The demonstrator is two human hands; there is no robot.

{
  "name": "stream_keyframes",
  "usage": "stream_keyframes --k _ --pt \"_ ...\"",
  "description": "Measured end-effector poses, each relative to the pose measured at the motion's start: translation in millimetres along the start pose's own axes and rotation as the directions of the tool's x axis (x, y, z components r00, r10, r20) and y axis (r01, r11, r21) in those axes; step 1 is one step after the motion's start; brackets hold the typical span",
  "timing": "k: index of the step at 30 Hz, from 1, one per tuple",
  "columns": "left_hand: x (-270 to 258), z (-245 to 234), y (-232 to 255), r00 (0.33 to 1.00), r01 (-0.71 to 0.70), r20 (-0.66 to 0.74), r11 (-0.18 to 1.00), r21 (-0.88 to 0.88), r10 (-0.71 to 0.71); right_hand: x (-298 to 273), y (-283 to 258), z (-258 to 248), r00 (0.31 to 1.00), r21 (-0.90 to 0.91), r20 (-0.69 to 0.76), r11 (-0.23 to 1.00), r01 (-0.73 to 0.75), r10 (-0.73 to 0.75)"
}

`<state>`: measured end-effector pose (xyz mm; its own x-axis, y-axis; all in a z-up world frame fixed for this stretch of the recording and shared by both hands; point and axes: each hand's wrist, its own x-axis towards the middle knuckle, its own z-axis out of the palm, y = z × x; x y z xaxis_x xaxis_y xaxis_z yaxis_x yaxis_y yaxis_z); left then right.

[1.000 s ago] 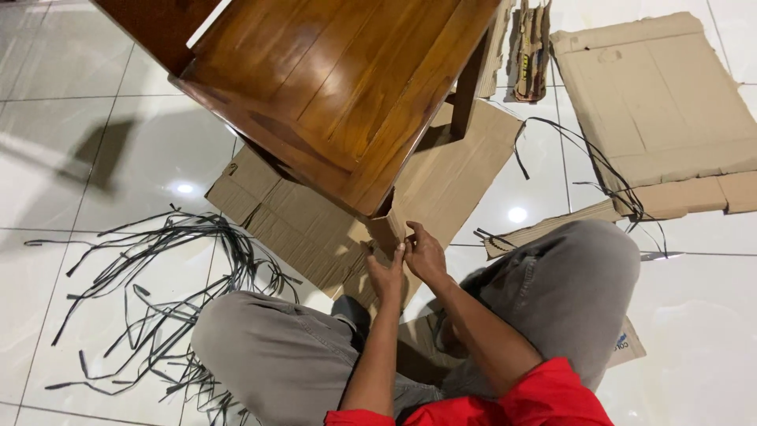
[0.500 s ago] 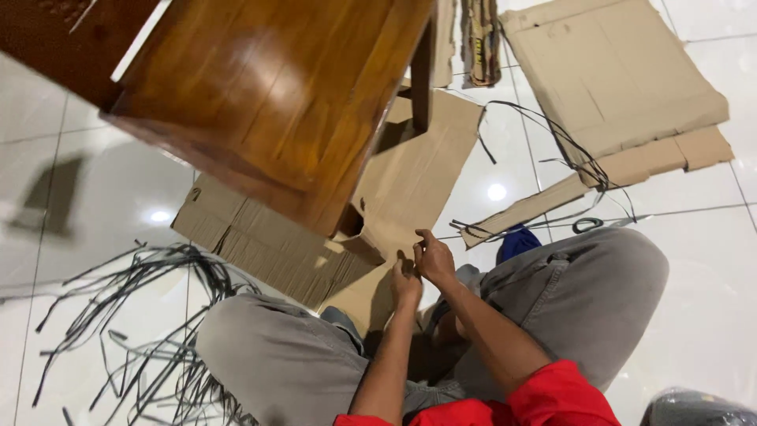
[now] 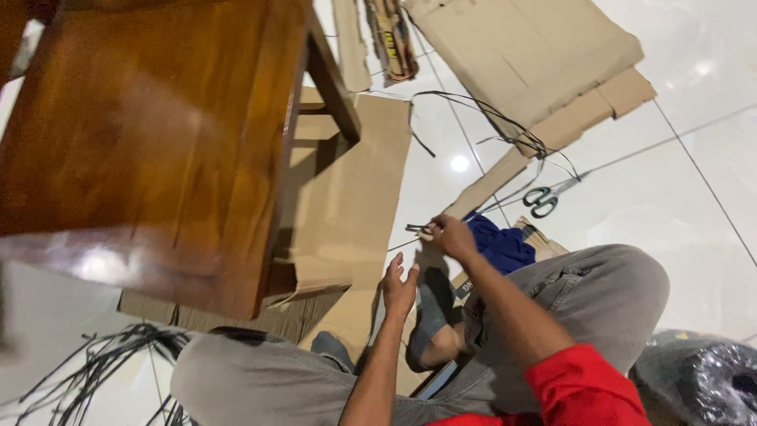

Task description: Wrapping wooden chair legs with cardboard and securing them with plastic ties

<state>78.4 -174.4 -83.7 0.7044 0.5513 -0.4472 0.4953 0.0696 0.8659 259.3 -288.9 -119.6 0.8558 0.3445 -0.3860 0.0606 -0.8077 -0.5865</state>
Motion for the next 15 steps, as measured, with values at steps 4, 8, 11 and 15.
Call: stream_keyframes --k 4,8,11,15 --pt "5.9 8.4 4.4 0.992 -0.109 0.08 0.983 0.151 0.098 36.1 41.3 -71.7 0.994 -0.211 0.018 0.972 -0.101 0.107" --pt "8.0 15.7 14.4 0.977 -0.167 0.173 0.955 0.245 0.126 50.6 52.7 -148.8 0.982 -0.278 -0.09 0.943 -0.182 0.163" --pt "6.9 17.0 20.9 0.965 -0.218 0.209 0.93 0.296 0.16 59.3 67.4 -184.5 0.958 -0.275 -0.155 0.921 -0.277 0.241" --pt "3.9 13.8 19.9 0.96 -0.244 0.213 0.917 0.316 0.182 113.4 157.8 -193.7 0.948 -0.196 -0.153 0.932 -0.305 0.278"
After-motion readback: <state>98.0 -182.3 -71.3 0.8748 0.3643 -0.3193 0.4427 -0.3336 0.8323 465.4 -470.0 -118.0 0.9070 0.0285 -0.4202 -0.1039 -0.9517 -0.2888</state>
